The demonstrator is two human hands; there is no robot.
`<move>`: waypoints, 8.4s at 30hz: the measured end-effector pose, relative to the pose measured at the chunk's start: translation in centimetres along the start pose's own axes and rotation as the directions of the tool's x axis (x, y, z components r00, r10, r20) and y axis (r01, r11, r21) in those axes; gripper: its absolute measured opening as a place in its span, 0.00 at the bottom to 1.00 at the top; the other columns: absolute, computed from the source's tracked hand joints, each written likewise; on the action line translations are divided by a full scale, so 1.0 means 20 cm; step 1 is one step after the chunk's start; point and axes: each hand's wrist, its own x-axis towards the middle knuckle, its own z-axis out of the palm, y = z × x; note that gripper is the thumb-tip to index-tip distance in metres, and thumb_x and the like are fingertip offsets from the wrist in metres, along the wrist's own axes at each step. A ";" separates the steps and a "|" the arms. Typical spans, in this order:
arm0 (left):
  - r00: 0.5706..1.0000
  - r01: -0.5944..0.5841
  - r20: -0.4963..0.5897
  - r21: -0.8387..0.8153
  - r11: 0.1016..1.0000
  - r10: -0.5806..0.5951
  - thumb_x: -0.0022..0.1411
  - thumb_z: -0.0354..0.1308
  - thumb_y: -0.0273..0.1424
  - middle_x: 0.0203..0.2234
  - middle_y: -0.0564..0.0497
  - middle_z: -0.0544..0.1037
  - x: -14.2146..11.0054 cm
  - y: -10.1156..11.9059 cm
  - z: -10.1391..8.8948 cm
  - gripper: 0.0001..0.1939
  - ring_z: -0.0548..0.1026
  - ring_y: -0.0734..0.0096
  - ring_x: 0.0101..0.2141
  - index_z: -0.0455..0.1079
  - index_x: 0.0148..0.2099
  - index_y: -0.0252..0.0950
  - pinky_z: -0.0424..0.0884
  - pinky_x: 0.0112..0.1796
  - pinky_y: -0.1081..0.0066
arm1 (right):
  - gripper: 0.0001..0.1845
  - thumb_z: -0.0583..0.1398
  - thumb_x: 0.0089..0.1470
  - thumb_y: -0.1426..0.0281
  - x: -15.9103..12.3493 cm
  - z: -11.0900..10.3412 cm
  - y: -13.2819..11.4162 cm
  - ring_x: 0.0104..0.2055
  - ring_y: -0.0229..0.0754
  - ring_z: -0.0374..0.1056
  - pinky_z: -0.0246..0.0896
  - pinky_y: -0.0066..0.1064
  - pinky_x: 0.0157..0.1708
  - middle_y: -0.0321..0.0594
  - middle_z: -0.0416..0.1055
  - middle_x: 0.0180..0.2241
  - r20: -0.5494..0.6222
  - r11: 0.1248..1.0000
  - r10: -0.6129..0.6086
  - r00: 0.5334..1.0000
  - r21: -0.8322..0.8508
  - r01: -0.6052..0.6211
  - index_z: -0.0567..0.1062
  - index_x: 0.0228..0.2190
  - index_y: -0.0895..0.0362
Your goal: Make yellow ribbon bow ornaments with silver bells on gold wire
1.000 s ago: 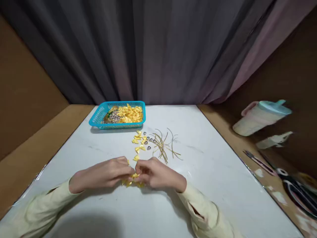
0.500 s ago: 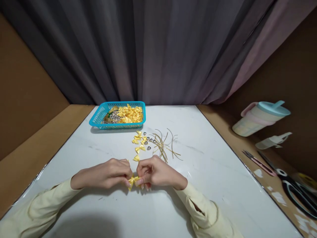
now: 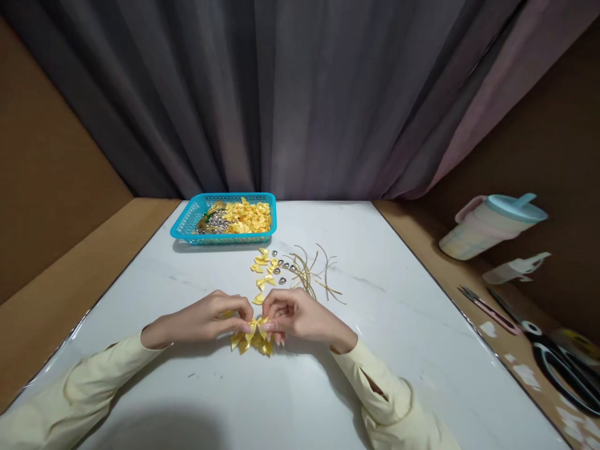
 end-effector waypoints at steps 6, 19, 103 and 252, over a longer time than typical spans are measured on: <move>0.996 -0.066 -0.050 0.037 0.997 0.068 0.62 0.54 0.30 0.27 0.52 0.74 0.00 -0.02 0.01 0.08 0.70 0.74 0.30 0.70 0.32 0.33 0.63 0.34 0.76 | 0.08 0.64 0.46 0.71 0.01 0.00 0.01 0.21 0.32 0.64 0.59 0.25 0.24 0.32 0.67 0.18 -0.035 0.998 -0.011 0.999 -0.065 0.009 0.70 0.22 0.60; 0.993 -0.113 0.016 -0.156 0.981 0.117 0.61 0.54 0.30 0.25 0.50 0.74 0.00 -0.03 0.03 0.11 0.71 0.72 0.30 0.72 0.28 0.33 0.66 0.34 0.74 | 0.16 0.67 0.40 0.63 0.01 0.02 0.04 0.15 0.31 0.60 0.57 0.23 0.18 0.31 0.66 0.14 0.009 0.999 0.038 0.999 0.026 -0.038 0.69 0.17 0.60; 0.976 -0.212 0.095 0.230 0.950 0.195 0.68 0.43 0.29 0.28 0.50 0.69 -0.01 -0.04 0.07 0.10 0.66 0.70 0.32 0.64 0.35 0.35 0.62 0.35 0.74 | 0.06 0.54 0.52 0.79 -0.05 0.06 0.04 0.25 0.33 0.55 0.50 0.24 0.25 0.34 0.62 0.23 0.058 0.750 -0.297 0.953 -0.604 0.270 0.67 0.27 0.59; 0.924 -0.278 -0.137 0.404 0.871 0.358 0.67 0.42 0.27 0.25 0.49 0.70 0.03 -0.24 0.22 0.11 0.63 0.68 0.28 0.60 0.32 0.34 0.60 0.33 0.67 | 0.13 0.61 0.49 0.65 0.07 -0.04 0.26 0.19 0.33 0.59 0.52 0.24 0.20 0.34 0.62 0.18 -0.031 0.998 0.025 0.999 -0.055 -0.027 0.65 0.22 0.58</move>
